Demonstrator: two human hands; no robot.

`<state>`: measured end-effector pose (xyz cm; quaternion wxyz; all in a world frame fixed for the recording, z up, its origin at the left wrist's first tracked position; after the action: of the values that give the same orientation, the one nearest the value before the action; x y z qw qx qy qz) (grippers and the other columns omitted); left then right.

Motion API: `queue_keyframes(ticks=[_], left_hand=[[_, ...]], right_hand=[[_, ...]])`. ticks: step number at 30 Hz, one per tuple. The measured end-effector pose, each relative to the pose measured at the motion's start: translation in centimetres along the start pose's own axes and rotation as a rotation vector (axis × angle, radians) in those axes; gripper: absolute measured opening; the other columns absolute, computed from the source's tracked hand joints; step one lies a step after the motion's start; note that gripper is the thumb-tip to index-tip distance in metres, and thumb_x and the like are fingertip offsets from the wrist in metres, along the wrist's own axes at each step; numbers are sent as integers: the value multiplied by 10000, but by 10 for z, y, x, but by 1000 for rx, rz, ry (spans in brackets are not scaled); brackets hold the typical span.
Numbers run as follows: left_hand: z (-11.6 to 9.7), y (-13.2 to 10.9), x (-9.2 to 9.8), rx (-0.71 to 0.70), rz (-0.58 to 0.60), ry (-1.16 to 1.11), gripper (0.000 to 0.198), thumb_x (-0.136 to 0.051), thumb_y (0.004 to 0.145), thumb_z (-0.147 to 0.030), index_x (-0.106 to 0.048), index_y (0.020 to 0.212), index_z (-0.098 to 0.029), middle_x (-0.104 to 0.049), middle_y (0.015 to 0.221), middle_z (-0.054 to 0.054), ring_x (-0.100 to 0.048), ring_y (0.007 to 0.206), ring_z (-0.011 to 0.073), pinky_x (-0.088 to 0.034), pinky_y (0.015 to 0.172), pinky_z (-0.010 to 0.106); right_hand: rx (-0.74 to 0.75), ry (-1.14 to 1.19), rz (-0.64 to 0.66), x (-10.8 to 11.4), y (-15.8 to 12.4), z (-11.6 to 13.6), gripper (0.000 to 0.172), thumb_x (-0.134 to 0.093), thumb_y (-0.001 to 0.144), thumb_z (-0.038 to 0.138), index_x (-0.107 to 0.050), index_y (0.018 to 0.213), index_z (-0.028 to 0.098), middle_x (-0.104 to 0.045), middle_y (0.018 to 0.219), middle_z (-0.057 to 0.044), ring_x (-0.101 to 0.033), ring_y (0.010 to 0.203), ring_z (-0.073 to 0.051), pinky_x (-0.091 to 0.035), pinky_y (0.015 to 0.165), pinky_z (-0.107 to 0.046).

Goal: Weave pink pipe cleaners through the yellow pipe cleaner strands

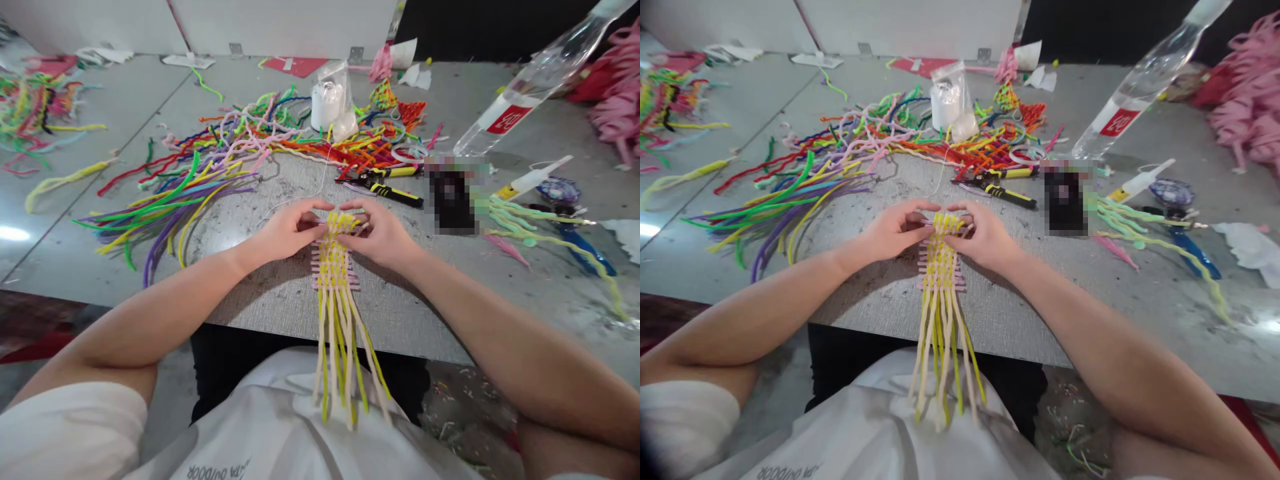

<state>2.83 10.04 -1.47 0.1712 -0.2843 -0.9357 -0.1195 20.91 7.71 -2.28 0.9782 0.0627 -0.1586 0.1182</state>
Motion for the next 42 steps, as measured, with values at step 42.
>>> queue_keyframes(ticks=[42], left_hand=[[-5,-6,-10,-11,-2,24,298,-702,1000,-286,-698,1280,-186,-792,1199,89,-744,1021,191,-605,915,341]], right_hand=[[-116,370,-21,-19,-3,-4,486,-1035,661,402,-674,955,260,-779,877,11,-722,798,-215,-611,749,-389]])
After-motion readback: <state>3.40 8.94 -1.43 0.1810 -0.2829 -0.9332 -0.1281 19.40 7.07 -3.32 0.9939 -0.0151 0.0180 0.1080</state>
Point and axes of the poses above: each hand's wrist, its own y-axis towards the middle knuckle, its own x-axis out of the back of the hand, z = x × y, the point moved 8 cm from there along y, towards the middle knuckle
